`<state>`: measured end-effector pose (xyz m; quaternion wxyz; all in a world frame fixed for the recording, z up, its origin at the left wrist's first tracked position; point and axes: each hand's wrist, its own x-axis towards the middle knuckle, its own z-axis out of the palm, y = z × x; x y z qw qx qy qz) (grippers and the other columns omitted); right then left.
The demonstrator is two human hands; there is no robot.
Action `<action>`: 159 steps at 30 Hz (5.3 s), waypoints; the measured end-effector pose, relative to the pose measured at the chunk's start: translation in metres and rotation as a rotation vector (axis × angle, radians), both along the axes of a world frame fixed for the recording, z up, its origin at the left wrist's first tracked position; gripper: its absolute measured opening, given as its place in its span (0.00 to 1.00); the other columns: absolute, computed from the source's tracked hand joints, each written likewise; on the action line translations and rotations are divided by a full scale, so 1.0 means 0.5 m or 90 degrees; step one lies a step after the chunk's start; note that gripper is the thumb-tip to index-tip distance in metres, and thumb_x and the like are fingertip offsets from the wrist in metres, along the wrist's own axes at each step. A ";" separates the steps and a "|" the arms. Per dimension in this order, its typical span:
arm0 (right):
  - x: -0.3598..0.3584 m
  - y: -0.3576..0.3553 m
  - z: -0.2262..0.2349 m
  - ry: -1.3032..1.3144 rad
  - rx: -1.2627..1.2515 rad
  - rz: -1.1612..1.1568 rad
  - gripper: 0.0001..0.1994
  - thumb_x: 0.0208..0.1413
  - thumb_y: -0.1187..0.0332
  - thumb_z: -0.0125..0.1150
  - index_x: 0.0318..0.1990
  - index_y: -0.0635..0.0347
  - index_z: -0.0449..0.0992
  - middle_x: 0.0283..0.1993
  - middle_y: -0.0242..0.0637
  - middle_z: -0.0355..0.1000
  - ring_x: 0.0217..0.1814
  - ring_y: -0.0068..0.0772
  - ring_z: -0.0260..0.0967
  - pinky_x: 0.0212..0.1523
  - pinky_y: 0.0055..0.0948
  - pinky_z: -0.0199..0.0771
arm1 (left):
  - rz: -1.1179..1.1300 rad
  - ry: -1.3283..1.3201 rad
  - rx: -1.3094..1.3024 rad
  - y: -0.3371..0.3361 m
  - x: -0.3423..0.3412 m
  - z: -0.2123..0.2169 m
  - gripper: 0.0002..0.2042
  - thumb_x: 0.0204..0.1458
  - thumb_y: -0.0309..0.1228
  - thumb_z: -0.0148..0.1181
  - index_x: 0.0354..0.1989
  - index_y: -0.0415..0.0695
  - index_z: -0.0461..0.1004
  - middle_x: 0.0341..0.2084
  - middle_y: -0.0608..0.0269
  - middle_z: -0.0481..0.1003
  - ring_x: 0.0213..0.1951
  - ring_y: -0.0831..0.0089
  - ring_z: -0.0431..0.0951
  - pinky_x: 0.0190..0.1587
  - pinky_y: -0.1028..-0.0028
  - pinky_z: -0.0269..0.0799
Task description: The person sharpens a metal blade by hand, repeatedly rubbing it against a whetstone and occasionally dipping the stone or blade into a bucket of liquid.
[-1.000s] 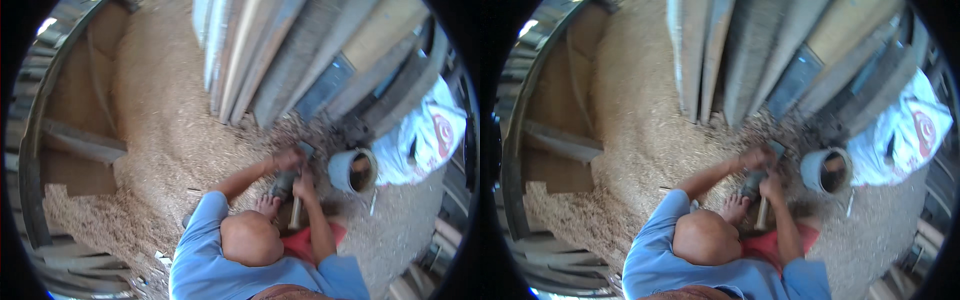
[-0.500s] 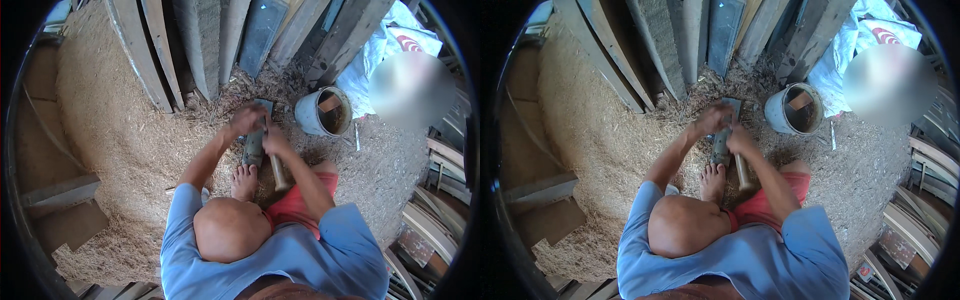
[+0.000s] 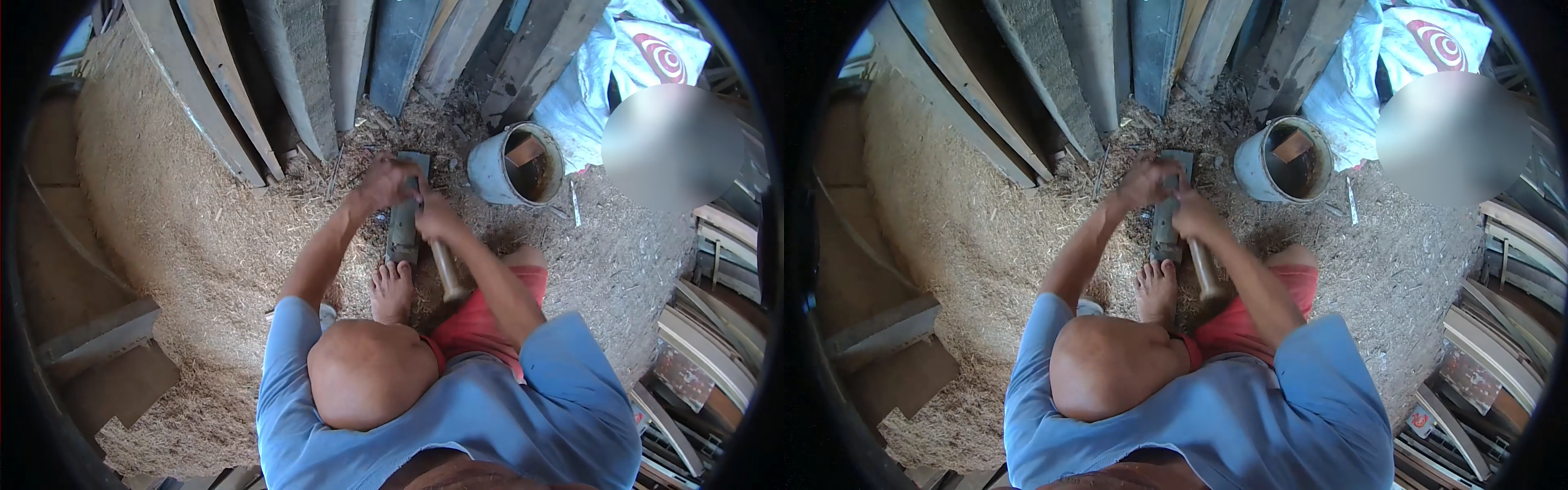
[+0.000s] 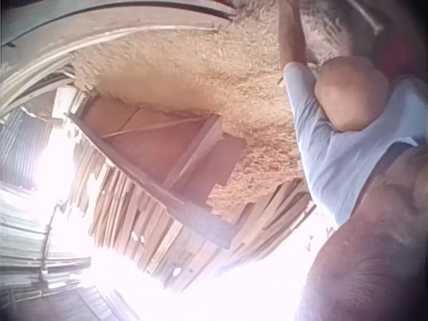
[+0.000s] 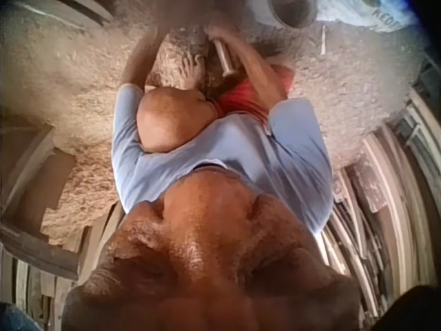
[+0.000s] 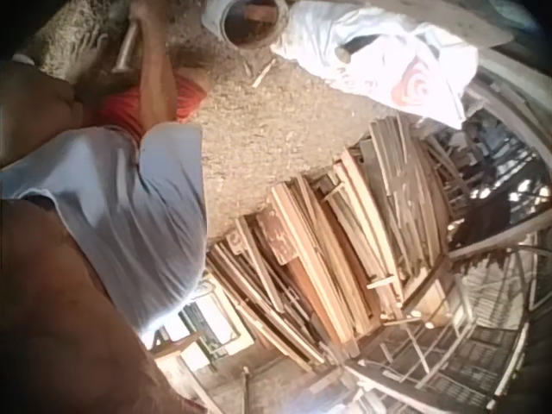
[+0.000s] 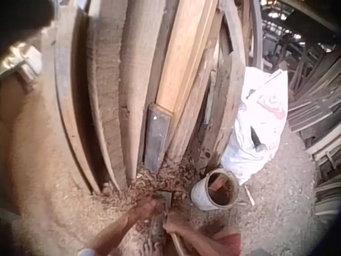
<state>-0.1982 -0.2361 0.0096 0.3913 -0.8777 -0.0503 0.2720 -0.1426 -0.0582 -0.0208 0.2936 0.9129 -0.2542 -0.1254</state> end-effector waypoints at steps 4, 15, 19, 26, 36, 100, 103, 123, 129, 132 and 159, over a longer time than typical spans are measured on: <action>-0.016 -0.020 0.001 0.096 -0.035 0.026 0.39 0.60 0.76 0.46 0.79 0.56 0.42 0.46 0.58 0.78 0.20 0.37 0.76 0.22 0.38 0.79 | 0.048 -0.093 -0.108 0.001 -0.061 -0.035 0.26 0.42 0.39 0.76 0.53 0.55 0.80 0.57 0.64 0.79 0.60 0.68 0.77 0.64 0.51 0.56; 0.029 0.011 0.051 0.168 0.007 -0.024 0.39 0.52 0.77 0.53 0.74 0.72 0.49 0.43 0.66 0.78 0.33 0.56 0.81 0.34 0.47 0.83 | 0.010 -0.067 -0.111 0.011 -0.011 -0.026 0.18 0.43 0.39 0.75 0.45 0.57 0.81 0.48 0.64 0.81 0.52 0.70 0.80 0.59 0.54 0.60; -0.021 -0.042 0.023 0.200 0.042 0.031 0.39 0.58 0.76 0.49 0.78 0.59 0.45 0.40 0.60 0.79 0.27 0.49 0.79 0.28 0.44 0.80 | 0.055 -0.002 -0.098 -0.018 -0.074 -0.022 0.18 0.44 0.40 0.75 0.45 0.57 0.81 0.47 0.66 0.81 0.53 0.69 0.79 0.59 0.53 0.60; -0.170 -0.012 0.024 0.070 -0.156 0.063 0.45 0.55 0.72 0.54 0.78 0.65 0.35 0.37 0.66 0.78 0.40 0.65 0.79 0.45 0.53 0.79 | 0.023 -0.177 -0.116 -0.026 -0.185 -0.093 0.22 0.43 0.39 0.75 0.50 0.55 0.80 0.52 0.66 0.81 0.54 0.69 0.80 0.61 0.53 0.58; -0.165 -0.050 -0.015 0.001 -0.086 0.109 0.44 0.55 0.73 0.53 0.77 0.67 0.38 0.43 0.64 0.78 0.44 0.66 0.79 0.48 0.54 0.79 | 0.038 -0.111 -0.159 -0.032 -0.197 -0.102 0.28 0.42 0.39 0.77 0.55 0.58 0.79 0.59 0.63 0.78 0.58 0.69 0.78 0.62 0.58 0.61; -0.194 -0.028 -0.009 0.043 -0.129 0.060 0.45 0.53 0.76 0.51 0.78 0.66 0.35 0.51 0.69 0.74 0.34 0.70 0.77 0.42 0.58 0.79 | 0.044 -0.113 -0.140 -0.028 -0.193 -0.097 0.30 0.38 0.40 0.78 0.55 0.58 0.79 0.58 0.70 0.78 0.57 0.66 0.78 0.65 0.53 0.55; -0.022 -0.012 -0.038 -0.020 -0.096 0.073 0.43 0.56 0.75 0.51 0.78 0.64 0.37 0.51 0.65 0.75 0.31 0.60 0.79 0.37 0.52 0.80 | 0.054 -0.026 -0.057 -0.002 -0.010 -0.060 0.27 0.43 0.43 0.77 0.55 0.58 0.80 0.57 0.69 0.79 0.57 0.67 0.78 0.65 0.54 0.55; 0.000 -0.007 0.085 0.248 -0.027 0.043 0.37 0.60 0.67 0.53 0.76 0.65 0.49 0.45 0.67 0.77 0.44 0.67 0.78 0.50 0.58 0.76 | 0.084 0.056 -0.130 0.004 -0.051 -0.021 0.24 0.41 0.37 0.76 0.51 0.54 0.82 0.43 0.60 0.84 0.49 0.63 0.82 0.61 0.52 0.64; -0.196 0.004 0.069 0.108 -0.183 0.070 0.40 0.57 0.71 0.52 0.78 0.61 0.44 0.48 0.71 0.74 0.45 0.73 0.76 0.51 0.59 0.76 | 0.092 -0.157 -0.207 -0.028 -0.240 -0.080 0.24 0.39 0.35 0.76 0.49 0.55 0.82 0.48 0.67 0.83 0.48 0.64 0.81 0.58 0.55 0.62; -0.084 0.000 0.023 -0.009 -0.134 0.087 0.39 0.58 0.70 0.52 0.77 0.63 0.46 0.42 0.68 0.77 0.41 0.71 0.76 0.48 0.60 0.77 | 0.058 -0.049 -0.098 0.000 -0.092 -0.025 0.24 0.39 0.38 0.77 0.50 0.54 0.81 0.48 0.65 0.83 0.49 0.63 0.81 0.59 0.56 0.62; -0.084 -0.054 0.088 0.292 0.433 -0.282 0.16 0.73 0.64 0.43 0.60 0.55 0.71 0.31 0.28 0.68 0.24 0.17 0.66 0.22 0.24 0.74 | 0.382 0.383 -0.580 -0.013 -0.162 0.016 0.18 0.67 0.37 0.58 0.56 0.37 0.77 0.42 0.59 0.82 0.45 0.73 0.80 0.51 0.71 0.76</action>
